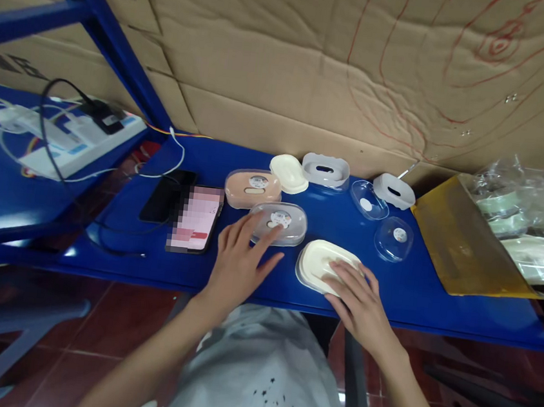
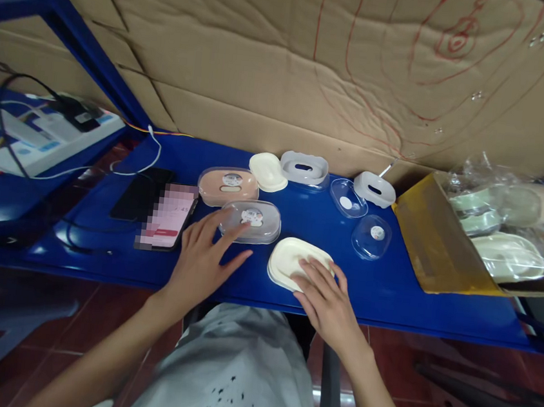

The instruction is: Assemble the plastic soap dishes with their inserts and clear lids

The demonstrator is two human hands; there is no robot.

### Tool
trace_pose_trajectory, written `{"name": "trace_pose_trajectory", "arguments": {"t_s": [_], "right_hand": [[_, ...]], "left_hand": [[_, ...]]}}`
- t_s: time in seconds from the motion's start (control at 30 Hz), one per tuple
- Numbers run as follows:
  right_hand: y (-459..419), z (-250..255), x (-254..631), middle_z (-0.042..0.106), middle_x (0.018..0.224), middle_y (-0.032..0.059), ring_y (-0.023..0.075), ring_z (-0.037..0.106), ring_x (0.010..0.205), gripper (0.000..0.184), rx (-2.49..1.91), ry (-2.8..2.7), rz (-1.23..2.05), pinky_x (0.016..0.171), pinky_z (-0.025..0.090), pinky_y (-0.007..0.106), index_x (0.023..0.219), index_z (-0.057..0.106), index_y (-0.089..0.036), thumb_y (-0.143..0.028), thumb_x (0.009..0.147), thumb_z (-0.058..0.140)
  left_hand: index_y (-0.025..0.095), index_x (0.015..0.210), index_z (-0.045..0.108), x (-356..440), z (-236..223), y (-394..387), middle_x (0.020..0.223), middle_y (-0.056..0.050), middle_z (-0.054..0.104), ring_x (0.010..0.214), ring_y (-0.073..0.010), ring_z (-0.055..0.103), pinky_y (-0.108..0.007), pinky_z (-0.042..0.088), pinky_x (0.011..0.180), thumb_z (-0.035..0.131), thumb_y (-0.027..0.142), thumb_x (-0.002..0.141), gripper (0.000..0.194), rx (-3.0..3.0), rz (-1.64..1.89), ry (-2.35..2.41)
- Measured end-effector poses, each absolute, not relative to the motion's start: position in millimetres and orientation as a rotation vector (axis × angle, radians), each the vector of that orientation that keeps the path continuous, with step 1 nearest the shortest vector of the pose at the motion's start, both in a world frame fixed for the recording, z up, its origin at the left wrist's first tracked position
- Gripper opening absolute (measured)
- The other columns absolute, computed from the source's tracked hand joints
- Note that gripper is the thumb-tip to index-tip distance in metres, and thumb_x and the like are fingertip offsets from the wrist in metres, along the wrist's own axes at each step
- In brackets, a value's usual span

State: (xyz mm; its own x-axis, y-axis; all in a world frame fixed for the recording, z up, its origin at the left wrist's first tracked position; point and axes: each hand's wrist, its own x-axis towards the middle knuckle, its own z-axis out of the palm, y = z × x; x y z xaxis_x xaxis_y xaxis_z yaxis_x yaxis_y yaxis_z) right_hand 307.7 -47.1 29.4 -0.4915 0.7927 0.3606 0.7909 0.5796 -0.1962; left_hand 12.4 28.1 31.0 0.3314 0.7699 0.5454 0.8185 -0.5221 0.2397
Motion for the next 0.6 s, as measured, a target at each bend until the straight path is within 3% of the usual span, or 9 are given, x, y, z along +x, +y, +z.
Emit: {"name": "trace_pose_trajectory", "arguments": {"t_s": [0.1,0.2,0.37,0.6], "right_hand": [[-47,25,307,0.063,0.156,0.0092,0.0277,0.054,0.150,0.033,-1.250,-2.387,-0.013,0.130,0.028,0.060,0.140,0.063,-0.025,-0.020,0.107,0.064],[-48,21,307,0.067,0.152,0.0095,0.0274,0.057,0.148,0.032,-1.234,-2.345,-0.056,0.130,0.029,0.059,0.137,0.065,-0.024,-0.020,0.106,0.066],[-51,24,305,0.069,0.149,0.0090,0.0280,0.060,0.145,0.035,-1.232,-2.350,-0.119,0.123,0.039,0.053,0.139,0.066,-0.025,-0.018,0.105,0.067],[-51,22,309,0.070,0.147,0.0087,0.0297,0.061,0.142,0.033,-1.226,-2.263,0.099,0.113,0.050,0.052,0.136,0.068,-0.028,-0.025,0.103,0.070]], "left_hand": [[0.022,0.141,0.065,5,27,37,0.151,-0.018,0.061,0.139,-0.0385,0.059,-0.057,0.056,0.110,0.069,0.029,0.103,0.039,-2.534,-0.924,-1.521],[0.021,0.140,0.066,5,22,40,0.148,-0.017,0.063,0.138,-0.0357,0.059,-0.054,0.056,0.113,0.067,0.025,0.104,0.036,-2.540,-0.958,-1.504],[0.020,0.140,0.065,11,20,41,0.146,-0.017,0.063,0.137,-0.0350,0.059,-0.052,0.056,0.114,0.067,0.022,0.103,0.037,-2.548,-0.975,-1.438],[0.022,0.144,0.057,22,20,19,0.155,-0.019,0.054,0.140,-0.0361,0.057,-0.057,0.054,0.113,0.066,0.021,0.104,0.041,-2.626,-1.097,-1.317]]}}
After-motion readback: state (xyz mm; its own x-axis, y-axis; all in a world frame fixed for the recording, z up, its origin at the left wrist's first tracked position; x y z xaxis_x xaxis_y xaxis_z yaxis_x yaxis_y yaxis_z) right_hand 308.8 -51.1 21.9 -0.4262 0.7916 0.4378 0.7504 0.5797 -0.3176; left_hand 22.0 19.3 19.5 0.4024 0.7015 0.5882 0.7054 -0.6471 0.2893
